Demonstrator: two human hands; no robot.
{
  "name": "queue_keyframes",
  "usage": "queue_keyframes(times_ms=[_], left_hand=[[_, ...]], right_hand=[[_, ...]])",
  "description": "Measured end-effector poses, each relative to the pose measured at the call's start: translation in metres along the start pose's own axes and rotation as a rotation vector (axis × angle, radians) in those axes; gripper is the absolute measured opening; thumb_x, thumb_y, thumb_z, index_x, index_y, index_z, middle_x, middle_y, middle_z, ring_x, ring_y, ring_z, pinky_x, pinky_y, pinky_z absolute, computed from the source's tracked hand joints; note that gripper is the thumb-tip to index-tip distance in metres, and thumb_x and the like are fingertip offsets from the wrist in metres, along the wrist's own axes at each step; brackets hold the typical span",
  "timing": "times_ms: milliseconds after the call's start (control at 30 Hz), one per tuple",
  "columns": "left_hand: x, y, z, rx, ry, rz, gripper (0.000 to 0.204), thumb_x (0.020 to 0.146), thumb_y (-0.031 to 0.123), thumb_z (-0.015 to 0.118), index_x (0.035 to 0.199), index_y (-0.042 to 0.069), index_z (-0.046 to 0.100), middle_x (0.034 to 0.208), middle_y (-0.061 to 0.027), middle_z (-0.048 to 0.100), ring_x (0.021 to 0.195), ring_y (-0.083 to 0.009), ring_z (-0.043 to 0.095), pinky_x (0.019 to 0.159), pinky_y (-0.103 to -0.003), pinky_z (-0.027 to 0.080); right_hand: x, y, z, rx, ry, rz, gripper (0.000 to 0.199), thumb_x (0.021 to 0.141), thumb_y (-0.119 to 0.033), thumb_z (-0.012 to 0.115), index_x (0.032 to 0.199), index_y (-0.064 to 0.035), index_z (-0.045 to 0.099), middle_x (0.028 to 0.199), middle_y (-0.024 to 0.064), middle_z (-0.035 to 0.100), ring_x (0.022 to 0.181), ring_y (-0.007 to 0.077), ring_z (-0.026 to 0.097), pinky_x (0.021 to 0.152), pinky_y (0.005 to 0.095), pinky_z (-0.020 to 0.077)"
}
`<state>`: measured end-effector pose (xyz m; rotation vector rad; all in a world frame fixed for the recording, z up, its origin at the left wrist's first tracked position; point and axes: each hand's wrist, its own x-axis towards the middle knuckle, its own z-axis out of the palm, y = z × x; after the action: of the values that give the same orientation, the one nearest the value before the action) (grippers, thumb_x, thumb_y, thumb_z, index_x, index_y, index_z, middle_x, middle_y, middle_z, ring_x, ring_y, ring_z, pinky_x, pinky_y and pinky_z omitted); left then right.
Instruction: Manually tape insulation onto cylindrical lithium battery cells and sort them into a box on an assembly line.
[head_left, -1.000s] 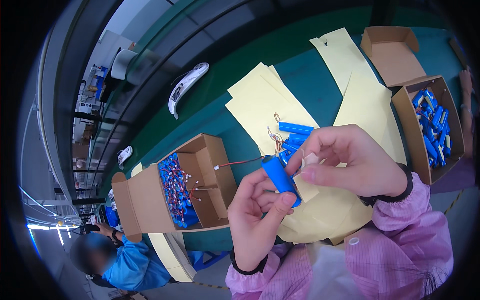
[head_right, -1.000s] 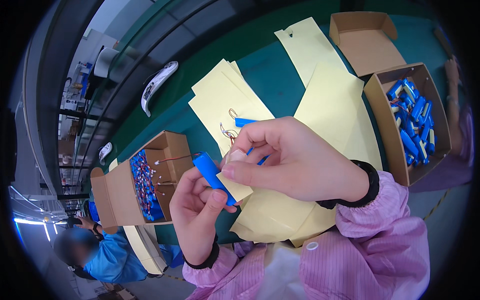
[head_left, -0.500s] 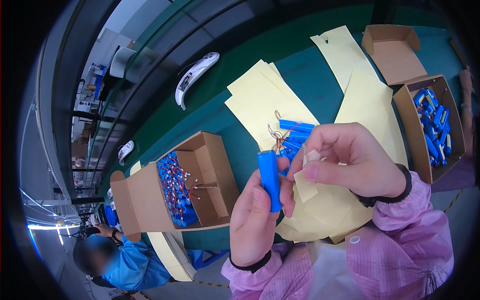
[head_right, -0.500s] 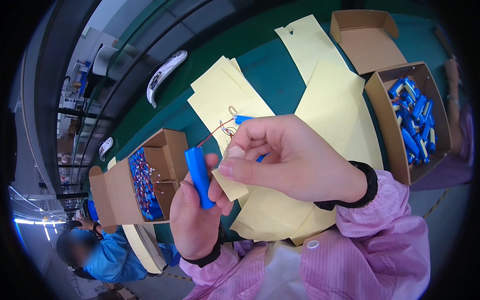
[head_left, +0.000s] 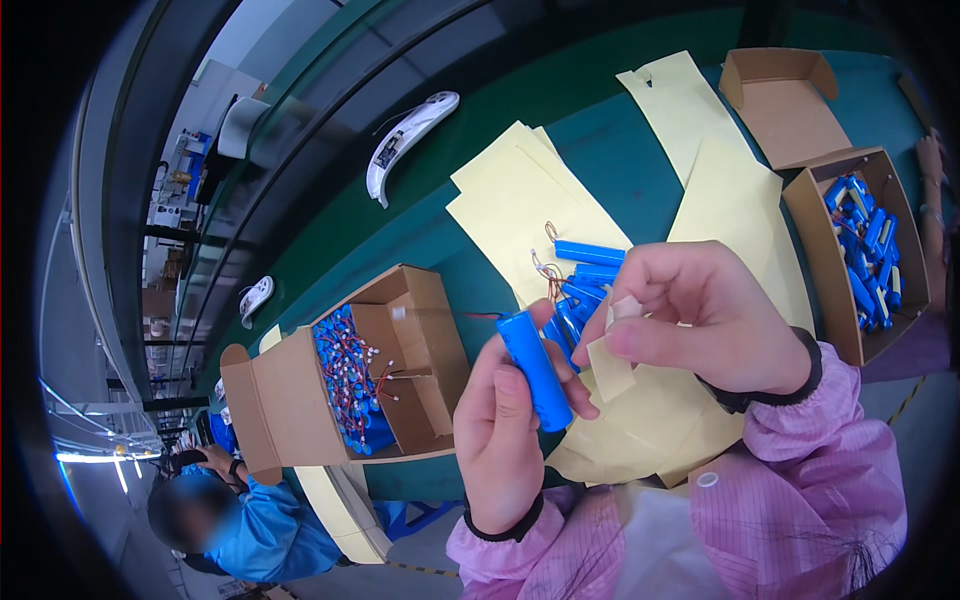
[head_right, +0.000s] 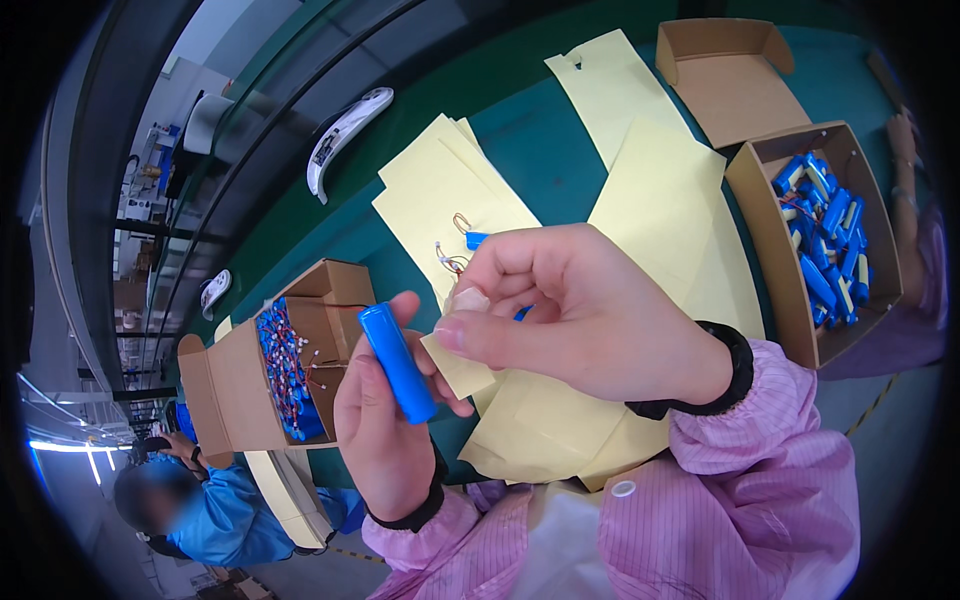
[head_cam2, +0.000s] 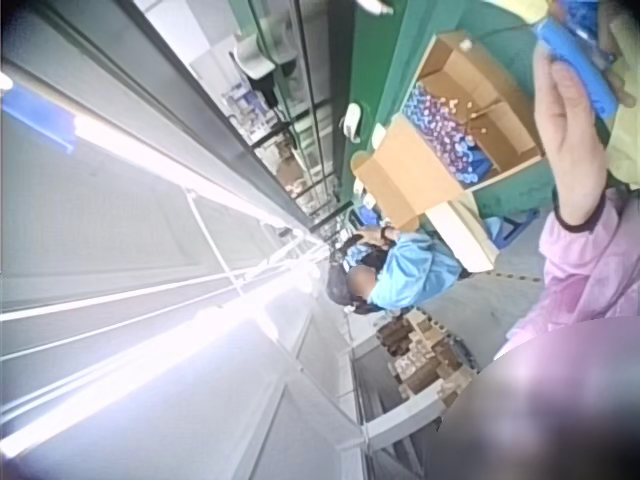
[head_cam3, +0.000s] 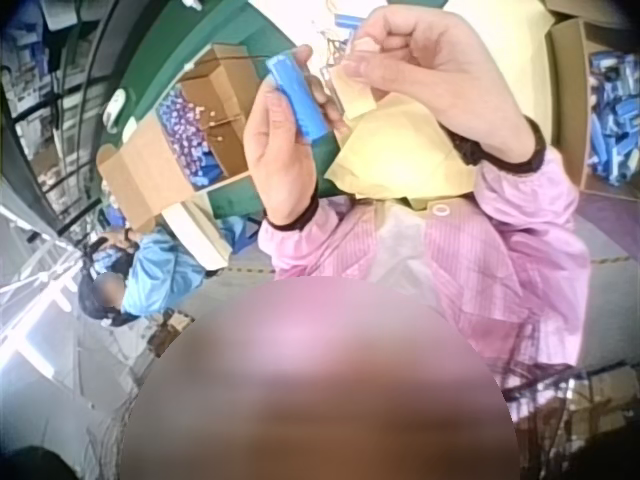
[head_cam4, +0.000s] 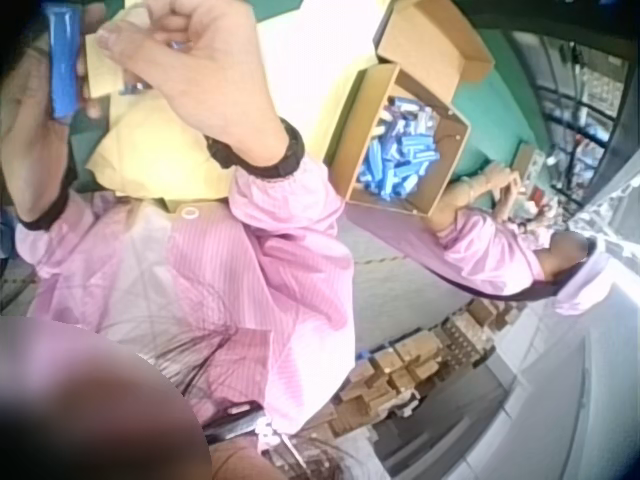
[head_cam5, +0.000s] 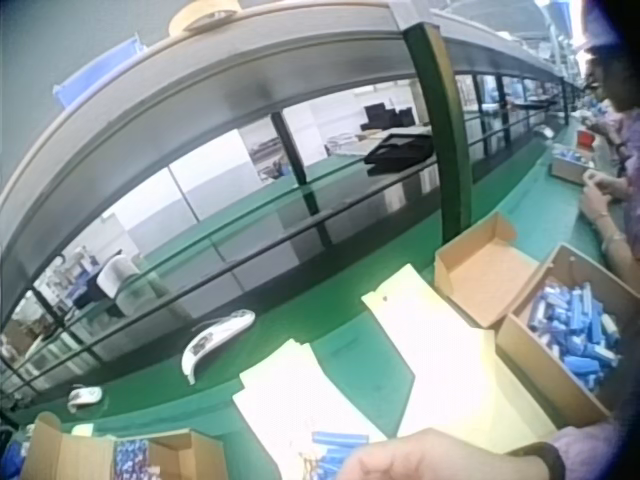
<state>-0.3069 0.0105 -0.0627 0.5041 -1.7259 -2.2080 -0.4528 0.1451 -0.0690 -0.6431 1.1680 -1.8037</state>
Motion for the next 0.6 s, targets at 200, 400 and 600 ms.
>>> queue_keyframes(times_ms=[200,400,600], left_hand=[[-0.002,0.003,0.013,0.093,0.11,-0.032,0.041,0.103,0.016,0.047,0.137,-0.006,0.042,0.113,-0.0147,0.063,0.096,-0.0184,0.065,0.074,-0.03,0.058],[-0.001,0.007,0.017,0.053,0.093,-0.068,0.041,0.099,0.005,0.051,0.137,-0.006,0.041,0.117,-0.0157,0.062,0.102,-0.0189,0.063,0.079,-0.032,0.059],[-0.004,0.003,0.013,0.012,0.034,-0.064,0.045,0.095,-0.001,0.056,0.136,-0.008,0.039,0.125,-0.0164,0.057,0.11,-0.0201,0.059,0.086,-0.037,0.059]], right_hand=[[0.001,-0.008,0.002,-0.093,0.015,0.075,0.013,0.089,-0.012,0.07,0.086,-0.0018,0.062,0.085,0.0017,0.067,0.078,0.0044,0.062,0.063,0.0172,0.0458],[0.003,-0.006,0.001,-0.13,0.016,0.055,0.014,0.089,-0.012,0.07,0.085,-0.0014,0.061,0.084,0.0033,0.068,0.077,0.0058,0.062,0.064,0.0186,0.0463],[0.003,-0.005,0.0,-0.149,0.019,0.068,0.015,0.088,-0.011,0.071,0.084,-0.001,0.061,0.084,0.0038,0.068,0.078,0.0066,0.063,0.065,0.0193,0.047]])
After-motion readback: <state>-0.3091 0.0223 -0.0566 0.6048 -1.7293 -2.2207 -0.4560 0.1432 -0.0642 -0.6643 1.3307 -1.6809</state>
